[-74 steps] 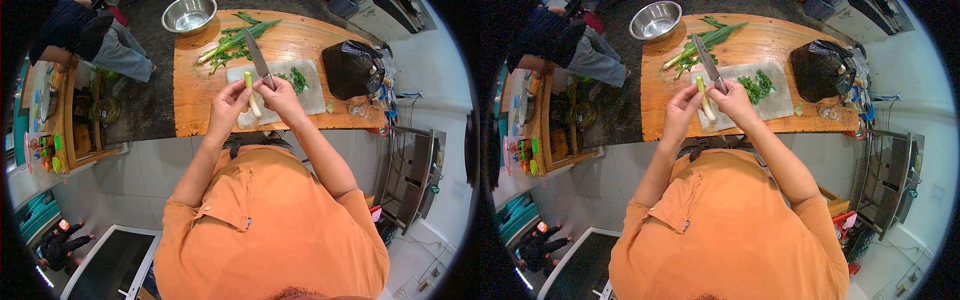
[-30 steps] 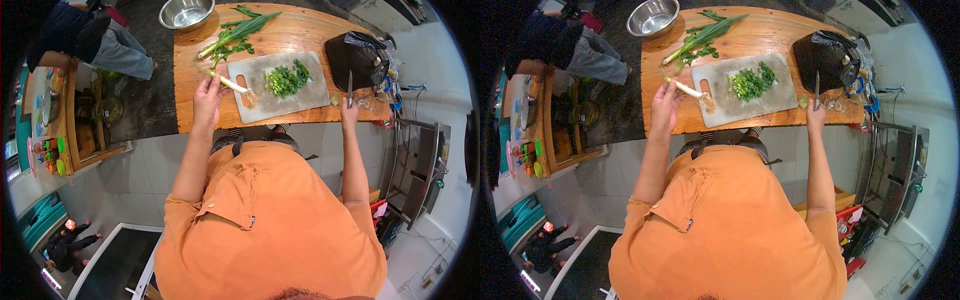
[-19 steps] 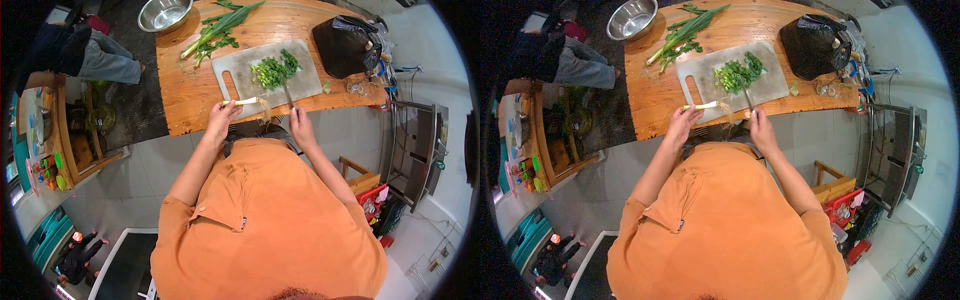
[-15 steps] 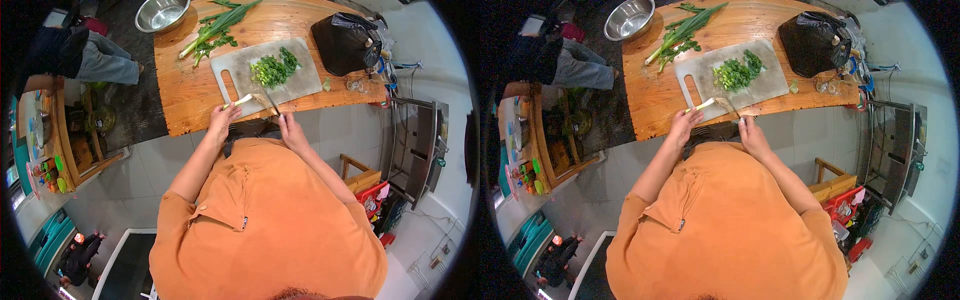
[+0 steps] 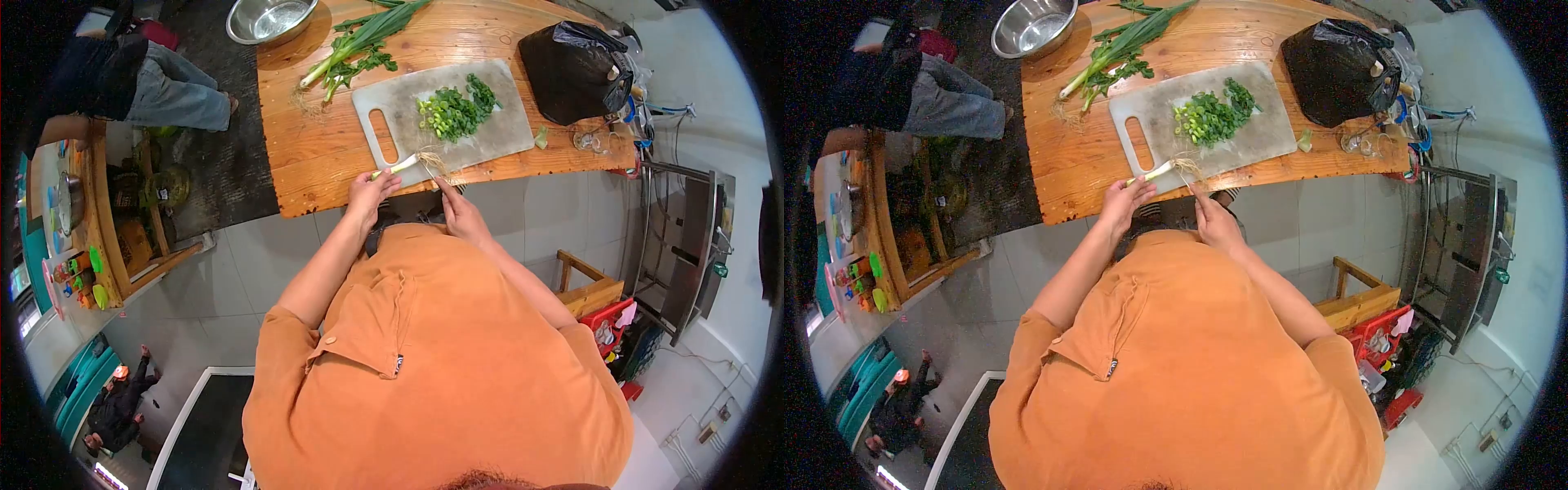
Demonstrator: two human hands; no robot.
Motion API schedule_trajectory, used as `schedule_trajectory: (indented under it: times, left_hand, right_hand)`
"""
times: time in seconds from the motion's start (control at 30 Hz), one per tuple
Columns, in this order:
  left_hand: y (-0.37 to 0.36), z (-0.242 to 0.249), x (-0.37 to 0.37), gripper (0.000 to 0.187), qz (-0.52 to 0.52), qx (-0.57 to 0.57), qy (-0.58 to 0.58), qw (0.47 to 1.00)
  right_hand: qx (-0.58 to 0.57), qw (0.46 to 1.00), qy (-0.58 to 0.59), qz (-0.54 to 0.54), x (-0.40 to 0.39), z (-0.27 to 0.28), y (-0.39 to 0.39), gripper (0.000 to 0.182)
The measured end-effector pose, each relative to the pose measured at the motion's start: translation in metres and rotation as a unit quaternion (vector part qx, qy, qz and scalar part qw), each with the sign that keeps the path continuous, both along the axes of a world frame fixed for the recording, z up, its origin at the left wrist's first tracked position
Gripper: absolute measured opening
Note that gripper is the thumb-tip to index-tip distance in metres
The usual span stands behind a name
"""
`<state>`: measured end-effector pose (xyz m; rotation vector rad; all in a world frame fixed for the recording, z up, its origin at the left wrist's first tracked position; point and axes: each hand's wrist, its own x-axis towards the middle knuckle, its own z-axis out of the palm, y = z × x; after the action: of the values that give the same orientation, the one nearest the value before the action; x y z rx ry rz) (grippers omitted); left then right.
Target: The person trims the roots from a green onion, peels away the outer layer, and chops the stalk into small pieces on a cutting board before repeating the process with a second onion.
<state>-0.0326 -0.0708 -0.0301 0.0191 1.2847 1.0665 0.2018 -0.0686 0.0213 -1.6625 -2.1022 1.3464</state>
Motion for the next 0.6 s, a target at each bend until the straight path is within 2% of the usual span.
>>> schedule_trajectory:
  times: [0.17, 0.23, 0.43, 0.6]
  left_hand:
    - [-0.001, -0.006, -0.001, 0.029, 0.002, 0.004, 0.001, 1.0]
    - [-0.001, -0.006, -0.001, 0.03, -0.001, 0.007, 0.0, 1.0]
    - [0.001, -0.004, 0.0, 0.033, -0.004, -0.006, 0.016, 1.0]
    - [0.003, -0.003, 0.001, 0.034, -0.004, -0.009, 0.021, 1.0]
  right_hand:
    - [-0.014, 1.0, -0.014, -0.003, 0.001, -0.003, -0.001, 0.046]
    - [0.01, 1.0, 0.023, -0.005, 0.003, -0.007, -0.002, 0.048]
    - [-0.015, 0.998, 0.061, -0.014, 0.004, -0.013, -0.001, 0.046]
    - [-0.043, 0.998, 0.042, 0.0, 0.007, -0.017, 0.001, 0.046]
